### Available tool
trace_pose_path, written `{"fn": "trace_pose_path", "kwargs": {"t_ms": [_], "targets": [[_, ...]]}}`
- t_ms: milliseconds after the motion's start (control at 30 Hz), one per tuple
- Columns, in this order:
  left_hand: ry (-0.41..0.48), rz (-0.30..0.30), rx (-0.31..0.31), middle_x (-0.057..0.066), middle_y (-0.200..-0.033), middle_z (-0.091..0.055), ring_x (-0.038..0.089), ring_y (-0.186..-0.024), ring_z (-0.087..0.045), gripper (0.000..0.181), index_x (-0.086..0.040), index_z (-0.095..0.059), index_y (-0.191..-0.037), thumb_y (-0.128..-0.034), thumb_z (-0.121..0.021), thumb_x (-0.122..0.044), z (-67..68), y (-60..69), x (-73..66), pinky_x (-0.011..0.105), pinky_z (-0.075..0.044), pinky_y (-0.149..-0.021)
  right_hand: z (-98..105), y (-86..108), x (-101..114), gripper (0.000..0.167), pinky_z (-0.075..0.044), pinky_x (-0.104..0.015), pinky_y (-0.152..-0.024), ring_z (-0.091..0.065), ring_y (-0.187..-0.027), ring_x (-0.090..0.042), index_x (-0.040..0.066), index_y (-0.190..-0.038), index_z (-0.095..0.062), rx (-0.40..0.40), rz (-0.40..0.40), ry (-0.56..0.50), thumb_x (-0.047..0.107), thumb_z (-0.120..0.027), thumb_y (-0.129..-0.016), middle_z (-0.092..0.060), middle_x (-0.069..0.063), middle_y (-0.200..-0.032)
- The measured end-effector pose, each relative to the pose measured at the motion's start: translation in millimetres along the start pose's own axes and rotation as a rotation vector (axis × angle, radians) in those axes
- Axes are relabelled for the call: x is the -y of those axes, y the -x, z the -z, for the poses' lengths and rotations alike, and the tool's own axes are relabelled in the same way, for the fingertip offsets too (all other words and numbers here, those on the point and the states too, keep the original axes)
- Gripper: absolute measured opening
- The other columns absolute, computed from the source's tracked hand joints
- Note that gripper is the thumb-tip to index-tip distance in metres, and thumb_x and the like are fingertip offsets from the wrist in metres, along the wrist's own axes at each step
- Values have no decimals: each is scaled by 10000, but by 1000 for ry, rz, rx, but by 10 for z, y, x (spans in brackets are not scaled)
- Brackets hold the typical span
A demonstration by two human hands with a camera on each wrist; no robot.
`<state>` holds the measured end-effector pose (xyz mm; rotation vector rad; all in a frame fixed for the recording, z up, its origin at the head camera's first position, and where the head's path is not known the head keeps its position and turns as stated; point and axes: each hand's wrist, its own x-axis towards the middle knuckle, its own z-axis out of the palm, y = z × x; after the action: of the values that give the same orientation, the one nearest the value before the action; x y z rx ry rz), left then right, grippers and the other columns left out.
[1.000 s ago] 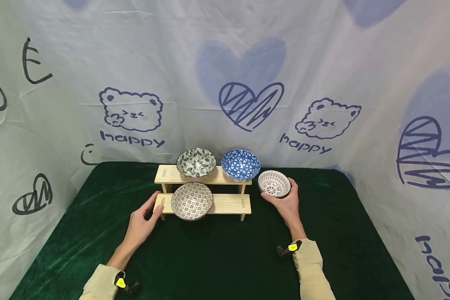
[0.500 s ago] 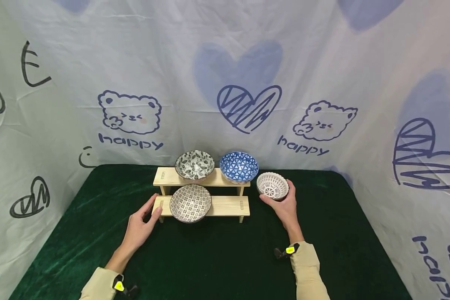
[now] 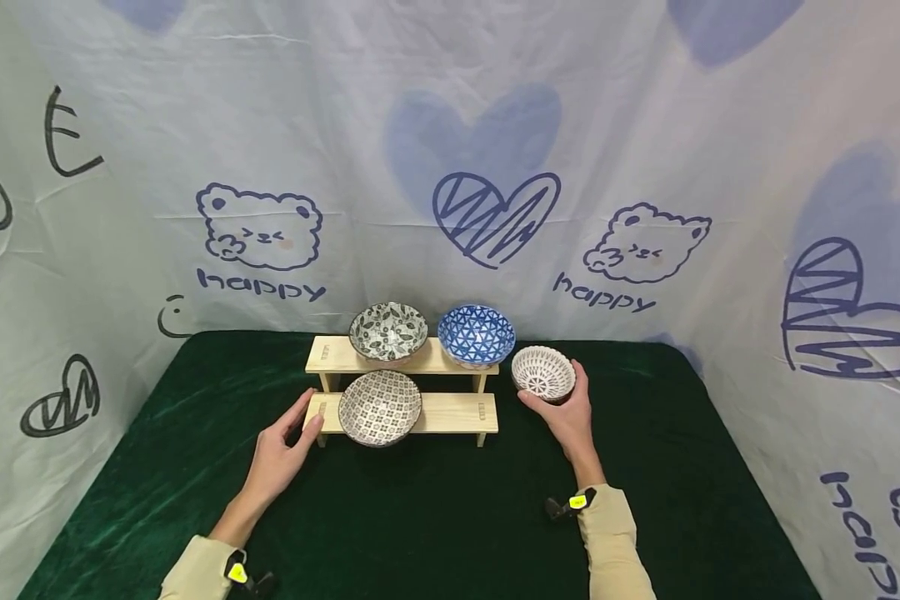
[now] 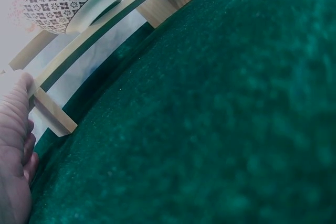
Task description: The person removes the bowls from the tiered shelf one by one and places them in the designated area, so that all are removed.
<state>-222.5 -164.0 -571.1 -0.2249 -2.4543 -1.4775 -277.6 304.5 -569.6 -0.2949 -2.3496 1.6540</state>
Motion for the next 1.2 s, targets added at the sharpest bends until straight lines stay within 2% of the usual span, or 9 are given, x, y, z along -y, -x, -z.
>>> {"fn": "trace_pose_path", "kwargs": {"t_ms": [467,1200], "targets": [[7,-2,6,127,-1566,-512,340,-1428,-506,593,-53,-487,-1555,-1047,-659,-307,9,0,-33,601,-372,-1177,-14,4,-13,1168,-262,-579,-1250,-298,-1528,-382,143,-1669,-130,-1,5,7,336,-913,-823,-263,-177,-1682],[10,-8,4,135,-1565,-512,344,-1427,-509,588,-52,-489,-1553,-1049,-656,-307,-1,-1,8,599,-380,-1171,-26,-5,-17,1139,-251,-586,-1252,-289,-1531,-375,142,-1666,-140,-3,5,30,344,-897,-839,-259,-160,-1687]]}}
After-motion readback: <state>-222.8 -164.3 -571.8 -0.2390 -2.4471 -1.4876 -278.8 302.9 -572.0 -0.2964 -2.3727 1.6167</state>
